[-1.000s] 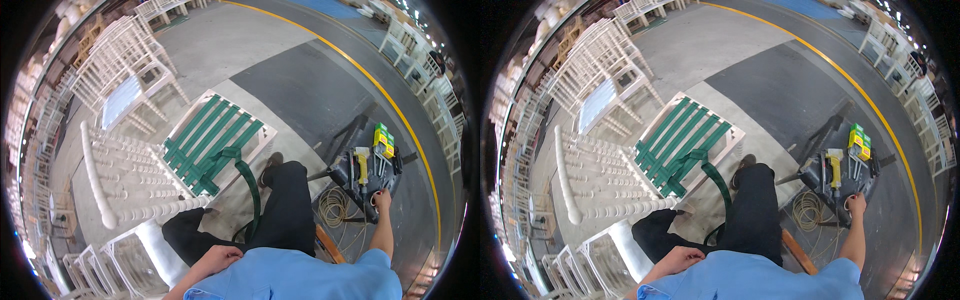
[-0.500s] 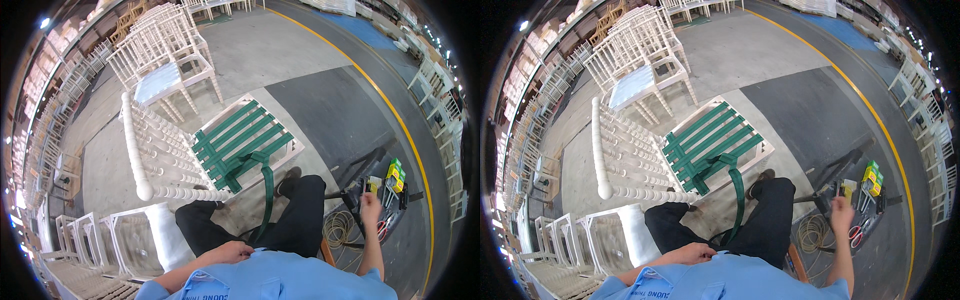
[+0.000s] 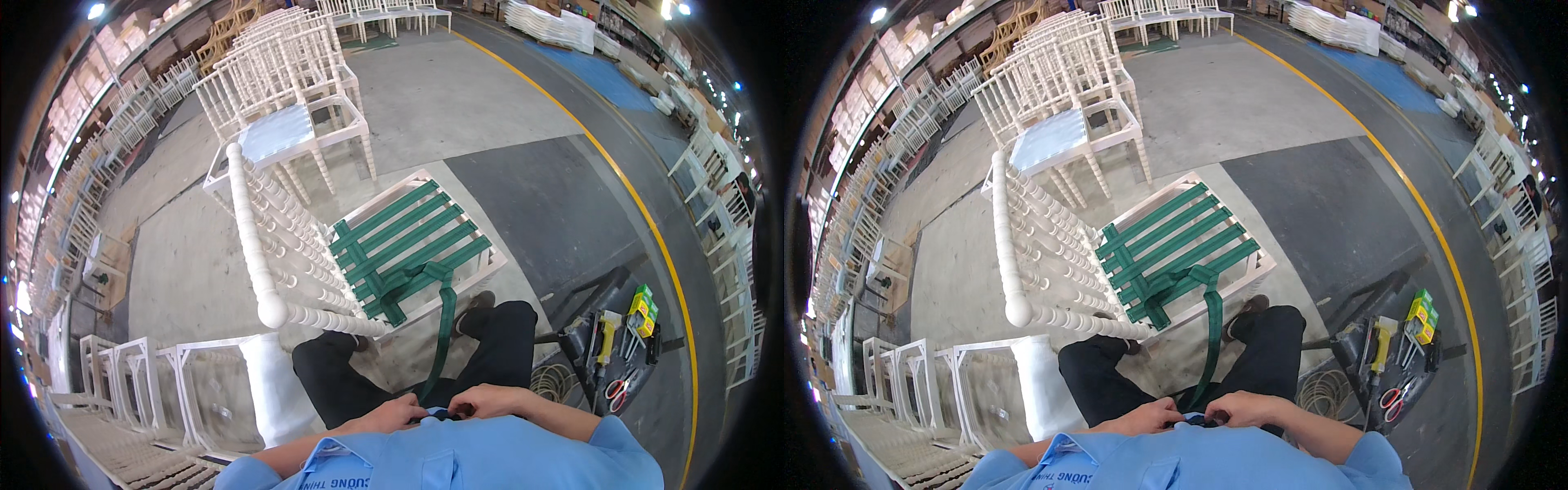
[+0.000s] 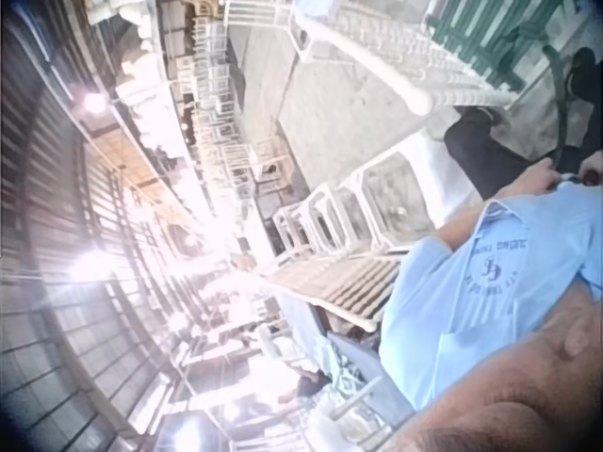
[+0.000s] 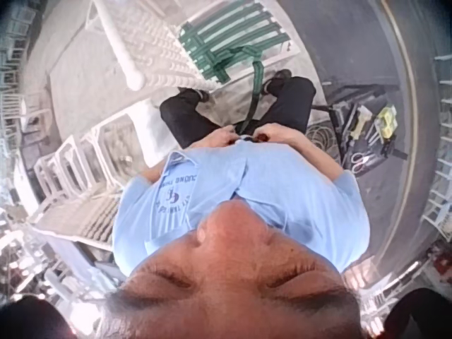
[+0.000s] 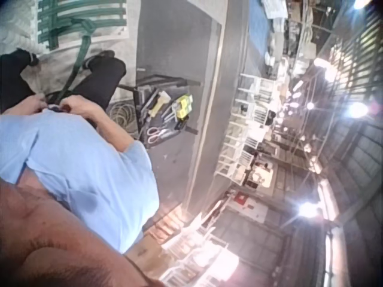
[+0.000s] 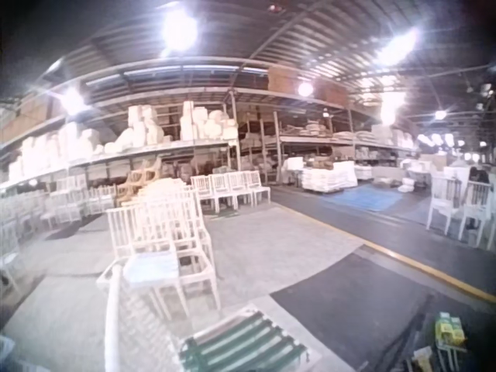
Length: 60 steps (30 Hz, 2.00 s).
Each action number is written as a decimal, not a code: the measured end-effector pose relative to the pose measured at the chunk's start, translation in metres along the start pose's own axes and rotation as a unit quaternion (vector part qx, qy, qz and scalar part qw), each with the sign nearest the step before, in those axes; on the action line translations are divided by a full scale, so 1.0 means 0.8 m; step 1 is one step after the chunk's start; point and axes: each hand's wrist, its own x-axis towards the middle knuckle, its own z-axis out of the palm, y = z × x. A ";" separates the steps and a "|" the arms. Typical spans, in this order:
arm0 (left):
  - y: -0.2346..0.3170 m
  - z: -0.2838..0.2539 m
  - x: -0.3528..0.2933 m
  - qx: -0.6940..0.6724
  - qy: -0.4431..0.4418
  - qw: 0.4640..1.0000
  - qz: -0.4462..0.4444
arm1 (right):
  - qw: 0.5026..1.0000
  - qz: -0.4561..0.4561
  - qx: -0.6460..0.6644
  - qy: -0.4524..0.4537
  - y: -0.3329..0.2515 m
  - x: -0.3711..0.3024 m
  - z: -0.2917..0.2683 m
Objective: The person weaves green straps into the seat frame of a white wooden chair. They thread the straps through the frame, use a staple gun to secure them, and trim excess strap with scissors.
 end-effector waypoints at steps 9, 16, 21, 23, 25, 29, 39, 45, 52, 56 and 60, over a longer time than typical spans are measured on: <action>0.045 -0.019 -0.008 0.099 0.012 0.995 -0.014 | 0.990 0.070 -0.108 0.065 0.007 -0.034 0.032; 0.025 -0.021 -0.024 0.113 0.005 0.993 0.015 | 0.978 -0.075 -0.113 0.156 0.023 -0.028 0.051; 0.031 -0.030 -0.028 0.113 -0.028 0.993 -0.028 | 0.969 -0.124 -0.091 0.194 0.028 -0.019 0.052; 0.034 -0.034 -0.031 0.102 -0.032 0.993 -0.054 | 0.967 -0.130 -0.090 0.202 0.025 -0.015 0.049; 0.027 -0.025 -0.047 0.051 0.041 0.995 -0.076 | 0.970 -0.123 -0.076 0.196 0.017 -0.012 0.047; 0.020 -0.008 -0.074 0.085 0.124 0.961 -0.231 | 0.976 -0.099 -0.084 0.174 0.019 -0.012 0.044; -0.013 0.004 -0.079 -0.058 0.154 0.955 -0.245 | 0.989 -0.034 -0.057 0.133 0.017 0.001 0.038; -0.018 0.011 -0.077 -0.083 0.154 0.954 -0.243 | 0.990 -0.040 -0.027 0.134 0.016 0.005 0.040; -0.019 0.017 -0.077 -0.102 0.149 0.954 -0.241 | 0.998 0.002 -0.044 0.051 0.009 0.006 0.022; -0.020 0.023 -0.076 -0.111 0.144 0.956 -0.232 | 0.999 0.026 -0.040 -0.004 0.004 0.001 0.011; -0.020 0.025 -0.070 -0.122 0.129 0.962 -0.207 | 0.999 0.050 -0.019 -0.006 0.004 -0.018 0.009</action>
